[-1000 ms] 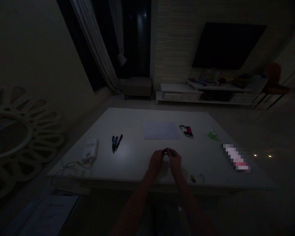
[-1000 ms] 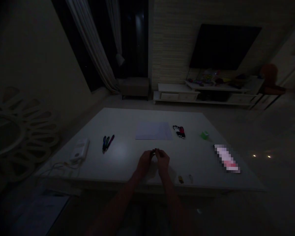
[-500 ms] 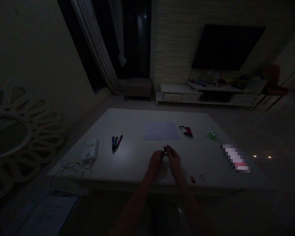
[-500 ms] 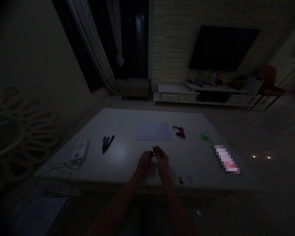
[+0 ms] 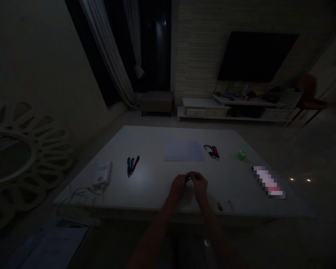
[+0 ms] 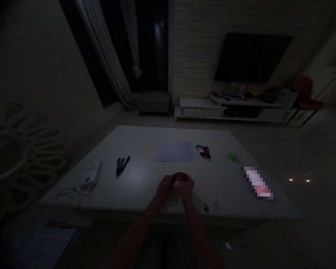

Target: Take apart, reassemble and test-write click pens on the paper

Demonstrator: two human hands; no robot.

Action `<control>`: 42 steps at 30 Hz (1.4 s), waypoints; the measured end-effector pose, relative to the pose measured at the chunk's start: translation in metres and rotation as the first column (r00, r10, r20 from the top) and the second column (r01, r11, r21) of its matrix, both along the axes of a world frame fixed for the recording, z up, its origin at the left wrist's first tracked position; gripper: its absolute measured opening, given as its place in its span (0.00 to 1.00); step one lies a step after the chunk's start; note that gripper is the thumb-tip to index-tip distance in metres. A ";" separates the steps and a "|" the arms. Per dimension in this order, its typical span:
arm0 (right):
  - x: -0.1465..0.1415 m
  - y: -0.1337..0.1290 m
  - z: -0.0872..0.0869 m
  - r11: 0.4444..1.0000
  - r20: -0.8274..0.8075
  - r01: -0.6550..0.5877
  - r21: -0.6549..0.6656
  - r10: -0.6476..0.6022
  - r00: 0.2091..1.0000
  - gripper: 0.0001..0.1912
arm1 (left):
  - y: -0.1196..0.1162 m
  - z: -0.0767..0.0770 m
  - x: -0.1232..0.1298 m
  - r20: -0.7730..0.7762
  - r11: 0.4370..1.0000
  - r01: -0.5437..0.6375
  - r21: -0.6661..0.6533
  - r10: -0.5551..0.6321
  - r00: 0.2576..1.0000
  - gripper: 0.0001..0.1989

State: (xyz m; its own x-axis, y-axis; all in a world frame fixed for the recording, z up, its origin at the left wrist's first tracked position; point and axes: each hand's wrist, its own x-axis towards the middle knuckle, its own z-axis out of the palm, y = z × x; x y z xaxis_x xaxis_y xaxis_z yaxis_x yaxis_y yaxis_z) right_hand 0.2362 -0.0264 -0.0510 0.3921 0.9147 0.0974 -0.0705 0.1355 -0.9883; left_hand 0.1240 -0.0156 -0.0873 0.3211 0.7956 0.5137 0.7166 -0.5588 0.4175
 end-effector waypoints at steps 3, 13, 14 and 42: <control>0.000 0.002 -0.004 0.998 -0.002 0.055 -0.027 -0.055 0.998 0.17 | -0.002 0.003 0.000 0.011 1.000 0.008 -0.009 -0.007 1.000 0.09; 0.022 0.004 -0.001 0.951 0.675 0.004 0.308 -0.221 0.704 0.22 | 0.003 0.002 -0.002 0.226 0.985 -0.134 -0.106 0.155 0.962 0.07; 0.021 0.004 -0.001 0.932 0.796 -0.144 0.333 -0.195 0.573 0.23 | 0.003 0.002 -0.002 0.256 0.985 -0.132 -0.112 0.156 0.954 0.08; 0.057 0.192 0.047 0.929 -0.420 -0.337 0.151 0.369 0.829 0.29 | 0.148 0.017 -0.048 0.411 0.899 -0.325 -0.293 0.425 0.806 0.12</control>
State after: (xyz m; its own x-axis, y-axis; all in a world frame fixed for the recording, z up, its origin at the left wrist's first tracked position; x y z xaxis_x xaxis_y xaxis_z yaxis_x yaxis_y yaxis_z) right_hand 0.2929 0.1658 -0.0039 0.0600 0.9964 0.0603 -0.5449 0.0833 -0.8343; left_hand 0.0760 0.1324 -0.0704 -0.2533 0.9047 0.3425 0.5529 -0.1551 0.8187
